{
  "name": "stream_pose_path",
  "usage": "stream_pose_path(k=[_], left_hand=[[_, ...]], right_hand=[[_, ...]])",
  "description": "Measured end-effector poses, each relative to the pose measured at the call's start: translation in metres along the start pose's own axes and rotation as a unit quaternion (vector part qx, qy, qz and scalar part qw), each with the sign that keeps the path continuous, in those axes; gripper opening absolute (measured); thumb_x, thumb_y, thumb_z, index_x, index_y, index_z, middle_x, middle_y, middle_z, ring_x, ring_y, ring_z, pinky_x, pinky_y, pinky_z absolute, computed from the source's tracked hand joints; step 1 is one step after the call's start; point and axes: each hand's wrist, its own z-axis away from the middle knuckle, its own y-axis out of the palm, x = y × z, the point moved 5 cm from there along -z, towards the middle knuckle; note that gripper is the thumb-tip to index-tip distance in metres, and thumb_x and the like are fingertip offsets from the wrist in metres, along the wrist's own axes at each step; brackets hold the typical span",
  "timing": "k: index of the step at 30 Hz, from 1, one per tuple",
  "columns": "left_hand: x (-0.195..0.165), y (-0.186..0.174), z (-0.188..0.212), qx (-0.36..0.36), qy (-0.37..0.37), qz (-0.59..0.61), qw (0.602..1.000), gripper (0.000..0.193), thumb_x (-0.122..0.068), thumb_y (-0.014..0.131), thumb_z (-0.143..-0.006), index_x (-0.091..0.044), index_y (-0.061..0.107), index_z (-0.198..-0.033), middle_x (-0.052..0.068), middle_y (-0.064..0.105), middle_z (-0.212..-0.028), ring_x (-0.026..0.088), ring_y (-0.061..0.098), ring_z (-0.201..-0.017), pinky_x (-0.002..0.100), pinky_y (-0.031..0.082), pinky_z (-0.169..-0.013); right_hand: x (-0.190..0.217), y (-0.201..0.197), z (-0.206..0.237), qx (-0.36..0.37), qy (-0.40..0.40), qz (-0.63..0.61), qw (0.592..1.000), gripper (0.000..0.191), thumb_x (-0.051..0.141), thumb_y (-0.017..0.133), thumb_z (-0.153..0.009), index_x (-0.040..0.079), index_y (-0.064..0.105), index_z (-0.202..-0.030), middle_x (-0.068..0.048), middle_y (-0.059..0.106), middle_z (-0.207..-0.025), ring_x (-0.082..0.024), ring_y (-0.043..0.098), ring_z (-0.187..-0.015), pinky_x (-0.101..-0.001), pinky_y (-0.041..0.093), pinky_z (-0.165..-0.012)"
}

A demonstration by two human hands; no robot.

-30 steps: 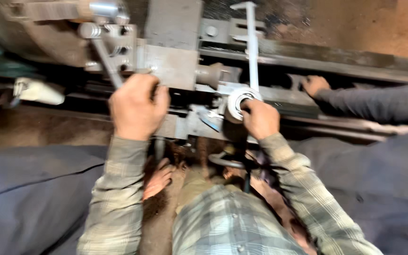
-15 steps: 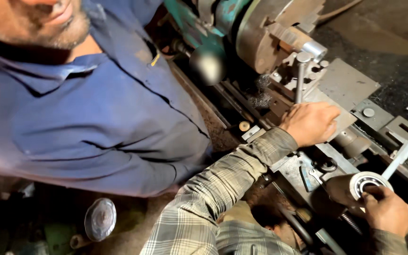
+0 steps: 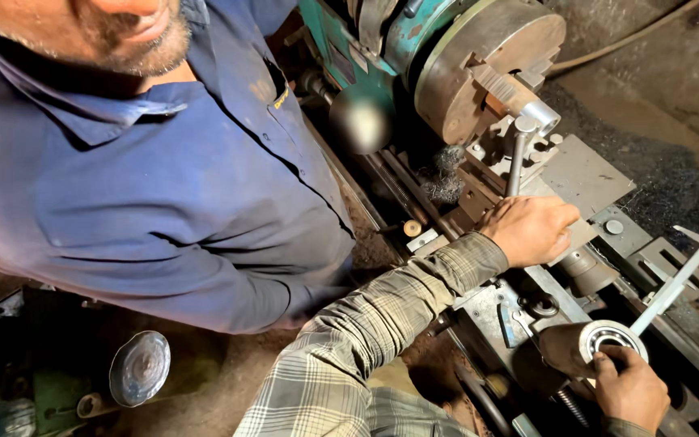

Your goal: The person repeatedly places a ball bearing into a cylindrical metal part mounted on a lathe, then removes it. The person repeats this insertion and removal cycle multiple times without completing a final assembly.

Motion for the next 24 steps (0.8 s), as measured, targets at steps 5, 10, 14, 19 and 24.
stream_pose_path(k=[5, 10, 14, 19, 24], left_hand=[[0.004, 0.007, 0.002, -0.013, 0.003, -0.002, 1.0, 0.012, -0.021, 0.067, -0.083, -0.012, 0.063, -0.09, 0.01, 0.068, -0.086, 0.036, 0.069, -0.082, 0.049, 0.056, -0.072], [0.007, 0.014, 0.006, -0.034, 0.005, -0.003, 0.999, 0.01, -0.021, 0.066, -0.084, -0.014, 0.063, -0.09, 0.008, 0.066, -0.084, 0.035, 0.069, -0.083, 0.049, 0.056, -0.073], [0.009, 0.017, 0.006, -0.03, 0.004, -0.007, 1.0, 0.011, -0.021, 0.066, -0.083, -0.014, 0.063, -0.091, 0.008, 0.066, -0.082, 0.035, 0.069, -0.081, 0.05, 0.056, -0.072], [0.006, 0.017, 0.003, -0.024, 0.002, 0.0, 1.0, 0.01, -0.021, 0.066, -0.084, -0.014, 0.063, -0.091, 0.008, 0.066, -0.083, 0.034, 0.069, -0.081, 0.049, 0.056, -0.071], [0.005, 0.015, 0.002, -0.016, -0.001, -0.009, 1.0, 0.009, -0.021, 0.067, -0.084, -0.014, 0.063, -0.089, 0.008, 0.066, -0.083, 0.034, 0.07, -0.081, 0.05, 0.056, -0.071]], right_hand=[[-0.001, 0.0, 0.002, 0.001, 0.016, 0.039, 0.999, 0.025, 0.039, 0.075, -0.096, 0.021, 0.081, -0.112, -0.018, 0.076, -0.094, -0.04, 0.071, -0.097, -0.0482, 0.054, -0.091], [-0.006, 0.0, 0.011, 0.003, 0.001, 0.005, 1.0, 0.025, 0.039, 0.075, -0.099, 0.019, 0.081, -0.112, -0.019, 0.075, -0.091, -0.038, 0.071, -0.09, -0.0477, 0.054, -0.093], [-0.007, 0.005, 0.01, -0.016, 0.0, 0.029, 0.999, 0.027, 0.039, 0.075, -0.099, 0.018, 0.08, -0.114, -0.019, 0.075, -0.09, -0.039, 0.071, -0.091, -0.0483, 0.054, -0.091], [-0.006, 0.002, 0.005, -0.002, -0.01, 0.02, 1.0, 0.026, 0.038, 0.072, -0.098, 0.018, 0.079, -0.114, -0.019, 0.076, -0.094, -0.04, 0.071, -0.093, -0.0496, 0.054, -0.091], [-0.005, 0.002, -0.001, 0.034, 0.004, 0.058, 0.998, 0.033, 0.043, 0.069, -0.098, 0.02, 0.077, -0.121, -0.023, 0.075, -0.095, -0.045, 0.07, -0.101, -0.0526, 0.053, -0.091]])
